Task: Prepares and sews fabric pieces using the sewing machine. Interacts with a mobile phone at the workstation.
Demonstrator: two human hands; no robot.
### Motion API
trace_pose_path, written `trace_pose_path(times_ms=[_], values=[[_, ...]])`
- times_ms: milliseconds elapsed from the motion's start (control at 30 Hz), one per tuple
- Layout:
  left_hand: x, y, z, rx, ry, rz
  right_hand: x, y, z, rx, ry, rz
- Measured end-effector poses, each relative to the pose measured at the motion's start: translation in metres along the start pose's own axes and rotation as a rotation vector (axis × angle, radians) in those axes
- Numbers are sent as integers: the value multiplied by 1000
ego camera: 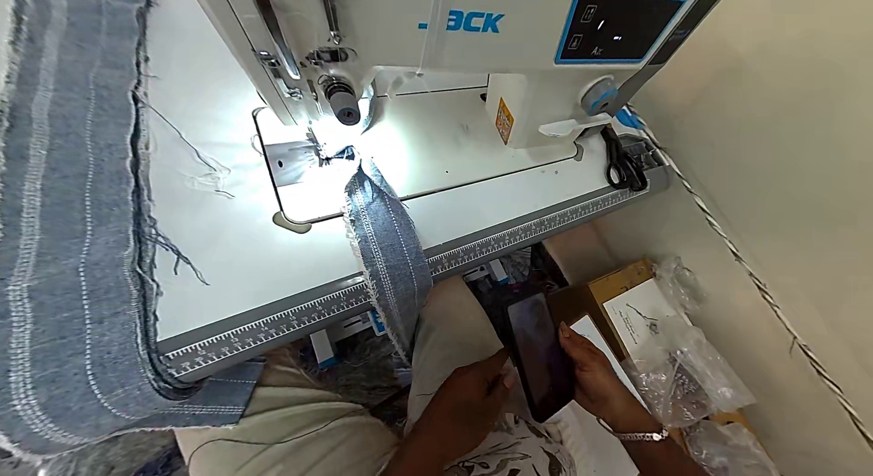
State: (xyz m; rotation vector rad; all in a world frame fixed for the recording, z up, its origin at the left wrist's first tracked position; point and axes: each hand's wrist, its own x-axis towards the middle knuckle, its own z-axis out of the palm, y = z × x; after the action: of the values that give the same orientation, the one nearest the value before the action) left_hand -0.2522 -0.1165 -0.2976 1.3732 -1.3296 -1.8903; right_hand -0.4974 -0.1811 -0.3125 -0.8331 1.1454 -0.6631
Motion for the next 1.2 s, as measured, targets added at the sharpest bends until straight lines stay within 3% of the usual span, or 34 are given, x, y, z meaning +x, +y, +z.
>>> trace_pose_path(times_ms=[133, 300, 400, 500, 600, 667, 733, 867, 1000, 1100, 1200], values=[[-17, -2, -17, 72, 53, 26, -5, 31, -69, -226, 71, 44], [-63, -1, -65, 76, 352, 224, -33, 79, -154, -446, 230, 82], [-93, 9, -97, 10, 494, 349, -45, 97, -171, -506, 295, 109], [-119, 11, -119, -79, 570, 348, -49, 104, -173, -568, 357, 179], [-139, 8, -127, -98, 642, 303, -46, 84, -173, -1016, 262, 314], [-148, 6, -127, -78, 670, 273, -37, 44, -157, -1359, 24, 419], [-153, 4, -123, -54, 682, 262, -19, 4, -123, -1421, -106, 367], [-139, -4, -123, 42, 736, 240, 56, -31, 3, -1049, -161, -123], [-118, 3, -128, 234, 734, 77, 111, -15, 126, -598, -398, -327], [-110, 13, -129, 324, 775, -19, 95, -19, 159, -646, -566, -394], [-94, 20, -130, 163, 768, 14, 35, -42, 158, -597, -714, -458]])
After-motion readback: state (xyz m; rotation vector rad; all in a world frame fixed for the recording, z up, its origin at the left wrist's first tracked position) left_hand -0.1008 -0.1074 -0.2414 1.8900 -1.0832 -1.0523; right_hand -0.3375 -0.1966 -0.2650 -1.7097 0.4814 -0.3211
